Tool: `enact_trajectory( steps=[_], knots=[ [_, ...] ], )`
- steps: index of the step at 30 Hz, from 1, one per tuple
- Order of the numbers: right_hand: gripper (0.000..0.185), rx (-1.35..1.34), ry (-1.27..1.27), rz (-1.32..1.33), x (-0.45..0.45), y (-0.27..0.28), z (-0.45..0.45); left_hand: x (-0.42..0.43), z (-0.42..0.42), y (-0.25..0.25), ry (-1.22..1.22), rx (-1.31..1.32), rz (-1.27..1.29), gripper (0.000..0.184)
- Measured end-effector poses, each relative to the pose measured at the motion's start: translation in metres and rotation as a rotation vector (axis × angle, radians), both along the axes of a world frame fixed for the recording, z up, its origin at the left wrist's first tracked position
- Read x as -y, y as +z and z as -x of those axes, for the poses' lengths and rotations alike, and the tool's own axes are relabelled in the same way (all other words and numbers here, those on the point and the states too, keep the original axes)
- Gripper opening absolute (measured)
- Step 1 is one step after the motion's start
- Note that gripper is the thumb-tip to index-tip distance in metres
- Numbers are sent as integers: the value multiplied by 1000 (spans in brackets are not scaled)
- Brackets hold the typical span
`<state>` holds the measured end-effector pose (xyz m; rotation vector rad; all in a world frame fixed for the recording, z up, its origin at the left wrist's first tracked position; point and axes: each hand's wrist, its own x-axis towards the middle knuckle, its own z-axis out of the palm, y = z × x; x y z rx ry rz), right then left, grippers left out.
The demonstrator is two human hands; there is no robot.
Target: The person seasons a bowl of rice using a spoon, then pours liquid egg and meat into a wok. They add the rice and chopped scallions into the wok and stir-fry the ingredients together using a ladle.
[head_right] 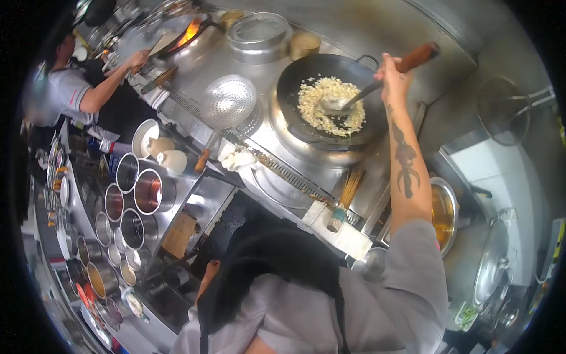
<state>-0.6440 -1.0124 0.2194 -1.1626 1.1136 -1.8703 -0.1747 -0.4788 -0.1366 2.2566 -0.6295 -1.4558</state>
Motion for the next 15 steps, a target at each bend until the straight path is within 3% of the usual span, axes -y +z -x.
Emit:
enact_trajectory(
  steps=[2,5,8,9,10,11,12,13,15],
  knots=[
    [20,-20,-140,36,-18,23,-17,-5,10,7,82,-27,43,31],
    [19,81,-9,103,-51,35,-31,-29,7,-13,289,-114,76,34],
    [11,7,90,93,-46,-4,-45,-46,-4,-29,166,9,137,39],
    [25,-152,27,-8,-35,-15,-45,-58,-14,-55,-5,148,159,42],
    [38,-437,22,-94,-46,-12,-49,-54,-13,-21,8,131,161,44],
    [36,-527,15,-87,-44,-13,-46,-57,-18,-15,-53,231,159,48],
    [35,-553,-13,-43,-44,-16,-42,-60,-24,5,-7,227,158,50],
    [34,-576,-67,3,-46,-17,-41,-69,-29,21,47,352,343,52],
    [33,-624,-181,63,-60,-20,-52,-89,-47,88,320,441,444,42]
  ],
)
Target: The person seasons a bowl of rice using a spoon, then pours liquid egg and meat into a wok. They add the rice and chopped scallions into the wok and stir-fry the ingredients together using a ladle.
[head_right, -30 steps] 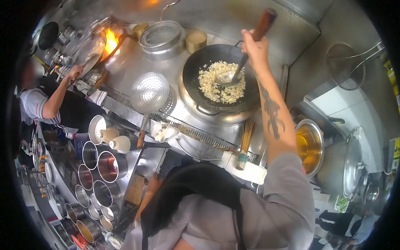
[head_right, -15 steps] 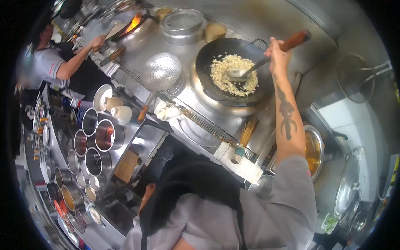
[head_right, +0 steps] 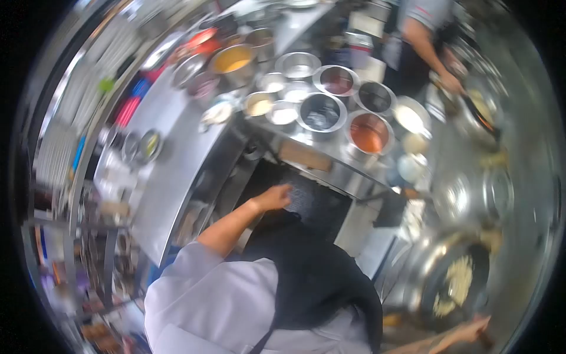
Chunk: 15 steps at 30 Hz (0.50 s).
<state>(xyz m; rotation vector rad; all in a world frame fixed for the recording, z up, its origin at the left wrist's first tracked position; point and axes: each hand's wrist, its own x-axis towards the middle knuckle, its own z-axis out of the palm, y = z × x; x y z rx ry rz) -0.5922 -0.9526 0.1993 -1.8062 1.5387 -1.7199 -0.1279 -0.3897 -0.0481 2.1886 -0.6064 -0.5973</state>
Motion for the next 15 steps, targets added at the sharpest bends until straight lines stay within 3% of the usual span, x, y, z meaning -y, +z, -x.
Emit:
enact_trajectory(
  steps=[3,6,7,8,9,10,11,13,15],
  knots=[
    [28,-15,43,90,3,-51,-10,-60,-43,41,447,329,209,28],
    [27,-45,138,-27,-37,-83,-59,-161,-83,69,935,424,118,25],
    [27,-58,176,-79,-49,-93,-76,-219,-107,30,1053,468,12,31],
    [26,-68,216,-130,-63,-101,-91,-264,-118,31,1236,193,284,39],
    [26,-81,252,-182,-71,-110,-103,-303,-120,26,1389,204,579,46],
    [26,-80,278,-231,-86,-120,-115,-333,-124,38,1535,157,442,52],
    [26,-83,303,-276,-96,-126,-124,-394,-134,2,1524,365,163,54],
    [25,-87,343,-359,-116,-138,-138,-444,-140,-24,1413,481,-209,56],
    [25,-84,368,-425,-132,-146,-145,-441,-125,23,1260,309,-384,56]
  ],
)
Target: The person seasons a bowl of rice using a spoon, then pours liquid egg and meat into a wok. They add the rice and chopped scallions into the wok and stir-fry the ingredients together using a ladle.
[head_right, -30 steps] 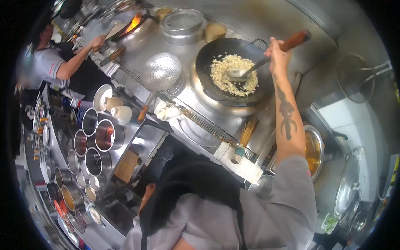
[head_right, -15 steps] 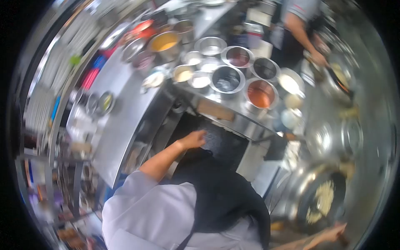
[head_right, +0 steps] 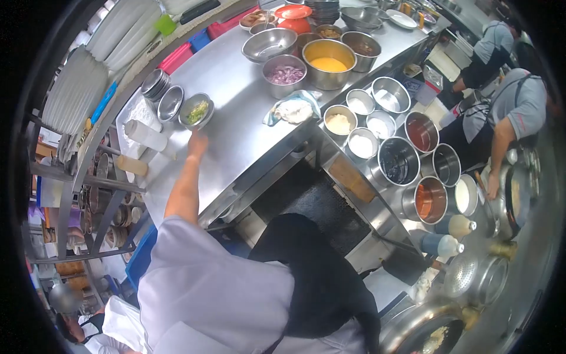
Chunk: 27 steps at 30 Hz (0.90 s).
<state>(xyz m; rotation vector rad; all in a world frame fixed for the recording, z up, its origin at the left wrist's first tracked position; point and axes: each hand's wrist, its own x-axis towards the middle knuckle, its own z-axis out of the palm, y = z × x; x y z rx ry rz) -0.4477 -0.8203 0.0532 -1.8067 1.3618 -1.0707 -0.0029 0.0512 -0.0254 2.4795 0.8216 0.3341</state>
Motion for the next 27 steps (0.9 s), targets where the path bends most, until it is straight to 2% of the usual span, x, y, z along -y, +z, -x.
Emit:
enact_trajectory(
  steps=[3,9,12,15,16,18,21,24,26,27],
  knots=[
    [24,14,3,-89,-30,-10,-1,-10,-7,-2,35,-242,28,56],
    [23,31,29,-199,-45,-14,4,-6,14,-5,-115,-45,-227,46],
    [22,50,50,-244,-34,-15,9,-1,49,-21,-237,201,-201,36],
    [22,78,71,-288,-16,-19,20,3,77,-39,195,431,464,32],
    [21,91,70,-300,-10,-20,25,-3,81,-40,297,408,602,32],
    [21,122,92,-324,2,-21,36,7,90,1,508,352,877,33],
    [21,217,133,-369,23,-18,61,-24,80,-10,432,98,796,33],
    [20,489,301,-444,64,-10,112,-21,82,8,237,373,918,37],
    [20,769,643,-566,107,-20,174,-38,79,17,124,372,1006,42],
    [14,829,487,-629,99,-15,191,-68,77,2,70,388,1087,42]
  ],
)
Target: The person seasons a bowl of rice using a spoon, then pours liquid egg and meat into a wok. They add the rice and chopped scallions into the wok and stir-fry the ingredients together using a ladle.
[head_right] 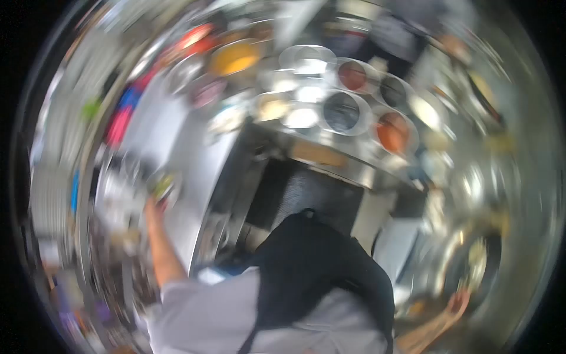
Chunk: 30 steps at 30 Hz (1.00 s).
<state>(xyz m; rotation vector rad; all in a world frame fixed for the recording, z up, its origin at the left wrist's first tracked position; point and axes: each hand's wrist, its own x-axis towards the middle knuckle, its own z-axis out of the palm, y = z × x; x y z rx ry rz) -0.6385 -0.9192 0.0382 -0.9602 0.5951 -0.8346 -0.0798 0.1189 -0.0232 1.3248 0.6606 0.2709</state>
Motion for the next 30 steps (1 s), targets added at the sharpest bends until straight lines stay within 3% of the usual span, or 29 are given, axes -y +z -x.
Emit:
enact_trajectory(
  steps=[1,2,3,4,5,6,7,9,11,13,14,15,16,20,24,30],
  knots=[
    [11,-2,-126,-117,-15,11,7,-11,-6,-1,-56,80,-34,42],
    [18,-466,-393,-90,-86,93,-75,-14,-10,10,-186,85,-181,43],
    [26,-200,61,-26,-33,43,7,-17,-26,19,-291,145,-364,42],
    [28,-553,-490,-50,-88,83,-39,-2,-51,38,-310,164,-323,40],
    [30,-558,-429,1,-113,110,-52,17,-75,61,-329,182,-282,39],
    [29,-783,-439,14,-100,105,-34,10,-112,60,-486,303,-321,39],
    [38,-816,-410,66,-94,93,-14,29,-134,74,-478,380,-108,43],
    [44,-1041,-548,276,-108,83,-10,101,-180,104,-662,414,-69,42],
    [49,-1280,-518,416,-126,83,-11,198,-196,141,-804,454,-45,41],
    [52,-1371,-404,290,-128,79,0,338,-159,179,-747,294,55,38],
    [54,-1353,-321,260,-131,89,2,346,-197,151,-959,423,206,39],
    [55,-1351,-354,287,-132,81,11,425,-162,183,-899,271,199,39],
    [55,-1353,-400,282,-136,80,14,466,-152,177,-1092,393,239,38],
    [51,-1315,-441,310,-145,47,27,652,-73,193,-1275,233,347,28],
    [29,-916,-328,66,-139,93,38,799,54,229,-1573,241,399,19],
    [30,-352,-565,-90,-177,103,22,954,209,244,-1832,658,280,14]
  ],
)
